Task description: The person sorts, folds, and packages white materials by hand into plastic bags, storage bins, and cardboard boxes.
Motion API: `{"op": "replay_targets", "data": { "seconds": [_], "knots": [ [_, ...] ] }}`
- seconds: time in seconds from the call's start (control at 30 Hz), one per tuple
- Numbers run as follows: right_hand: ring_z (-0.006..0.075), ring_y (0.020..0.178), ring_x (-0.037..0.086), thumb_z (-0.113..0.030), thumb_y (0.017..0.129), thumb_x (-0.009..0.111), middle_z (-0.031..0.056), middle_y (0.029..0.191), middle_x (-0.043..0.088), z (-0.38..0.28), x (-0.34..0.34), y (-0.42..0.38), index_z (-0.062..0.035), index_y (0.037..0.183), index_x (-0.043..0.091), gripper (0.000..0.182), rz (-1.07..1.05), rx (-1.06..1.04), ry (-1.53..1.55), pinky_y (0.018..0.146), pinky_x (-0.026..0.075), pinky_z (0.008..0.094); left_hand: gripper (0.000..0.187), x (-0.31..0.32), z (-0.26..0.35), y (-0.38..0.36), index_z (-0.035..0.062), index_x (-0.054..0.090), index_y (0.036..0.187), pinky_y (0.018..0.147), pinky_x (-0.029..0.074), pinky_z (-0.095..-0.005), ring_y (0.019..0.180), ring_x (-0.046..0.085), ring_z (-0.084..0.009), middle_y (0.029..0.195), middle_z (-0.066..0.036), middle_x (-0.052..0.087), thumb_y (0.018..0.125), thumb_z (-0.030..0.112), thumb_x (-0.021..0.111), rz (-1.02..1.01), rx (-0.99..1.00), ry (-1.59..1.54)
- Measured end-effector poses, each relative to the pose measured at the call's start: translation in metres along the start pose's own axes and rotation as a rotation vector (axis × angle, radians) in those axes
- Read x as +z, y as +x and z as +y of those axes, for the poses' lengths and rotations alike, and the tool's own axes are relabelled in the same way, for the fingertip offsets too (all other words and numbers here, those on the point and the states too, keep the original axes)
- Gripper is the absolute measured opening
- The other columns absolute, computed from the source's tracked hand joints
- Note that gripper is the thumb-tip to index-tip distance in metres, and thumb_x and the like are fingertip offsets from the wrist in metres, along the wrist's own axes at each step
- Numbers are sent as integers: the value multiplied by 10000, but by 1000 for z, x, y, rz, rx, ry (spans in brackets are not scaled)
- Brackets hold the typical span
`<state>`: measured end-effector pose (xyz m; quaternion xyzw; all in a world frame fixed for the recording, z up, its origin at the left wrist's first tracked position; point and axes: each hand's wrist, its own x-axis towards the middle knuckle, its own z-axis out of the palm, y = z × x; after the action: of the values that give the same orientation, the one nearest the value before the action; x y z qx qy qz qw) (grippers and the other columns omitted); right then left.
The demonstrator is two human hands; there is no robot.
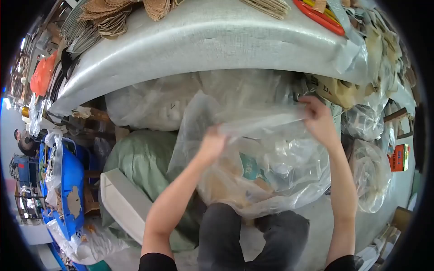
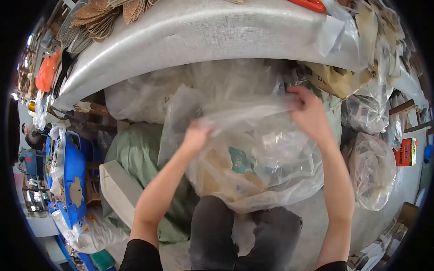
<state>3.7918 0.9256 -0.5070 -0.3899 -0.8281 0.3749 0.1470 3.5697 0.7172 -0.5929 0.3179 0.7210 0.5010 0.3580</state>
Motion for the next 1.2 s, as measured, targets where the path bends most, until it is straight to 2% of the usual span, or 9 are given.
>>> {"op": "replay_targets", "data": {
  "seconds": [0.1,0.23,0.33,0.47,0.53,0.6,0.73,0.93,1.2],
  "knots": [
    [342,1212,549,-235,791,725,194,1373,566,-22,15,-59,-59,1514,438,797,430,-612,-266,1035,449,434,136,-25,32,16,70,630,920,639,560,-380,569,498,-173,793,-50,598,866,72,505,60,-535,-663],
    [396,1339,469,-95,750,683,213,1499,467,-18,72,-61,-109,1522,431,811,474,-574,-750,1099,397,490,87,-43,46,46,91,607,850,590,553,-396,498,425,-148,753,-25,571,859,128,529,-86,-530,-657],
    [360,1231,568,-53,751,633,210,1382,583,42,50,43,-84,1454,516,713,405,-370,-696,1039,449,421,148,-94,25,107,82,629,912,677,560,-380,604,508,-163,789,-38,600,839,195,567,-374,-390,-354],
    [325,1101,636,-37,745,610,194,1223,673,31,20,51,-45,1374,583,629,125,-264,-246,964,491,363,363,-77,80,33,41,645,1092,790,542,-376,814,623,-218,963,-109,670,801,258,649,254,-93,198],
    [311,1039,657,-30,744,602,184,1141,705,19,7,48,-23,1334,609,590,2,-249,-8,924,508,342,647,-65,51,16,34,583,1301,967,483,-432,1122,605,-295,1222,-182,636,731,293,747,571,744,517],
    [313,1037,654,-30,748,600,182,1144,702,19,3,47,-19,1345,596,597,-30,-261,-11,924,508,343,744,-19,48,-8,83,547,1383,1088,376,-521,1295,507,-353,1405,-203,545,701,260,785,477,946,694],
    [327,1087,631,-71,773,634,171,1210,673,5,-3,32,-17,1404,534,641,-78,-298,-106,963,494,361,588,10,41,38,121,597,1347,1087,366,-525,1294,510,-348,1399,-253,541,780,226,709,621,881,1229],
    [330,1363,474,-304,781,768,168,1432,533,-29,55,-73,-58,1452,481,770,5,-993,-575,1176,352,478,451,-1,79,91,52,661,1305,909,527,-349,1034,686,-298,1309,-190,655,902,257,653,83,-46,62],
    [309,1135,558,-90,828,586,138,958,596,69,35,-65,1,1203,585,386,5,-847,-1111,1194,339,513,530,-84,68,153,47,549,1433,1092,435,-389,1303,552,-299,1434,-160,576,970,295,613,165,128,-554]
  ]
}}
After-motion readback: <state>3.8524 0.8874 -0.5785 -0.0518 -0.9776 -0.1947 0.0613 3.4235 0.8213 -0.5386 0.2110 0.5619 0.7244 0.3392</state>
